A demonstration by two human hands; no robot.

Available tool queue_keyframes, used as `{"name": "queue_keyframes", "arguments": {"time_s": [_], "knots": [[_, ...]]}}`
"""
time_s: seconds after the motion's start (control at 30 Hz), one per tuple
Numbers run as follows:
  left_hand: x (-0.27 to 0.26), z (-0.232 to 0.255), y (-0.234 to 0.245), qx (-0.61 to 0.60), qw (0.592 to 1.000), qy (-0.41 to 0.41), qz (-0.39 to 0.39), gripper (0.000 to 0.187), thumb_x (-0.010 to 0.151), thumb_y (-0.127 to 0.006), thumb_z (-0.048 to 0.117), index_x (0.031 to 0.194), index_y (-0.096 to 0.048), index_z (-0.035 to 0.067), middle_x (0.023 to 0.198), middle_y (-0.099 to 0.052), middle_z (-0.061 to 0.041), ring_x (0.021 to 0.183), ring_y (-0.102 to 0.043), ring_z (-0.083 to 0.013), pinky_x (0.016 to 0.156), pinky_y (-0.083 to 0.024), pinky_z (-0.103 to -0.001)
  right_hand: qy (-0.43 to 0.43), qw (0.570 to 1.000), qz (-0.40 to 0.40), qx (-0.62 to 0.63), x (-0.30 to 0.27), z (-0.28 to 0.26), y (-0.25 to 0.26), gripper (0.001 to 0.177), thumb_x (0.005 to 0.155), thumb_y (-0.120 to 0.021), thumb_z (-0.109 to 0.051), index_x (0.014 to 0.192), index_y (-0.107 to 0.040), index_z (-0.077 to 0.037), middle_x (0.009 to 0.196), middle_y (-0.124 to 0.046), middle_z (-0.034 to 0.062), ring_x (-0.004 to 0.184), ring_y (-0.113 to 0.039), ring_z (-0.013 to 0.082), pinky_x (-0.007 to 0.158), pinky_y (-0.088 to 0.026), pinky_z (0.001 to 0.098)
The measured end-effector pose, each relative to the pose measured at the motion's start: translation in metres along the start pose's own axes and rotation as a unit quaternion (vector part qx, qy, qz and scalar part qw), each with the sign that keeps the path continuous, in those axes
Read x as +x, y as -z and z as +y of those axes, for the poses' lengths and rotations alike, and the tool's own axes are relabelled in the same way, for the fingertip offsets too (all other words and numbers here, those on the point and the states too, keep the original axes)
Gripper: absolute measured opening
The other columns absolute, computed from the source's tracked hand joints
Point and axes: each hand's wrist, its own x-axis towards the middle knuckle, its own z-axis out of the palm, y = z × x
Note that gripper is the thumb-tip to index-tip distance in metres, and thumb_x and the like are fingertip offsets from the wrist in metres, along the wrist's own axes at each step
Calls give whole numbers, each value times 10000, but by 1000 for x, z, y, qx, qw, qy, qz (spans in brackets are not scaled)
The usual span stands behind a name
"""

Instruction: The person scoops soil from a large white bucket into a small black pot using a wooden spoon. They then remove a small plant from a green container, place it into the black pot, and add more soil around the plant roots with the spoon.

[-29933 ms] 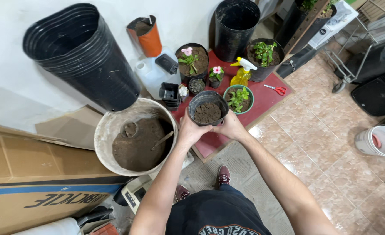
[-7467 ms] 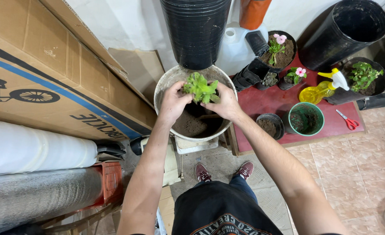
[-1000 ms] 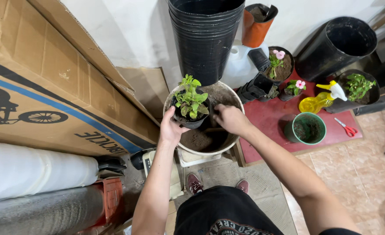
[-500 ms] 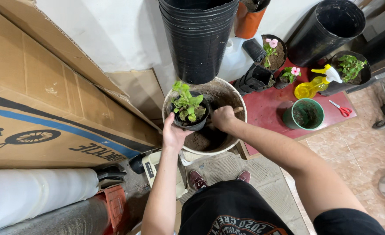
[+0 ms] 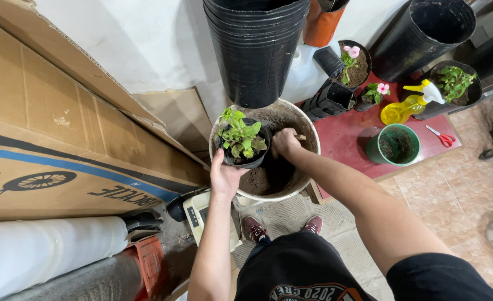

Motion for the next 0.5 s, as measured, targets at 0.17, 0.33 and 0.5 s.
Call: {"name": "queue_keyframes", "arguments": {"time_s": [0.17, 0.33, 0.5], "knots": [[1, -2, 4, 5, 1000, -5, -6, 863, 1013, -774, 513, 1710, -434, 133, 1717, -506, -249, 1539, -517, -491, 1171, -372, -898, 82, 997, -8, -11, -20, 12, -2, 375, 1110, -499, -236, 1036, -865, -274, 989, -828, -74, 978, -779, 245, 652, -594, 559], [3, -2, 3, 4, 1000, -10, -8, 804, 1032, -757, 499, 1692, -454, 154, 1703, -519, -236, 1537, -525, -488, 1171, -367, -897, 132, 991, -4, 13, -72, 21, 24, 376, 1093, -516, -208, 992, -875, -255, 978, -858, -46, 982, -813, 265, 697, -602, 509], [7, -6, 10, -7, 1000, -9, -12, 779, 1034, -765, 511, 1674, -492, 162, 1696, -537, -237, 1531, -538, -488, 1177, -383, -878, 135, 988, -31, 70, -124, 48, 71, 397, 1090, -507, -332, 960, -880, -294, 981, -878, -45, 1003, -841, 248, 768, -629, 455]]}}
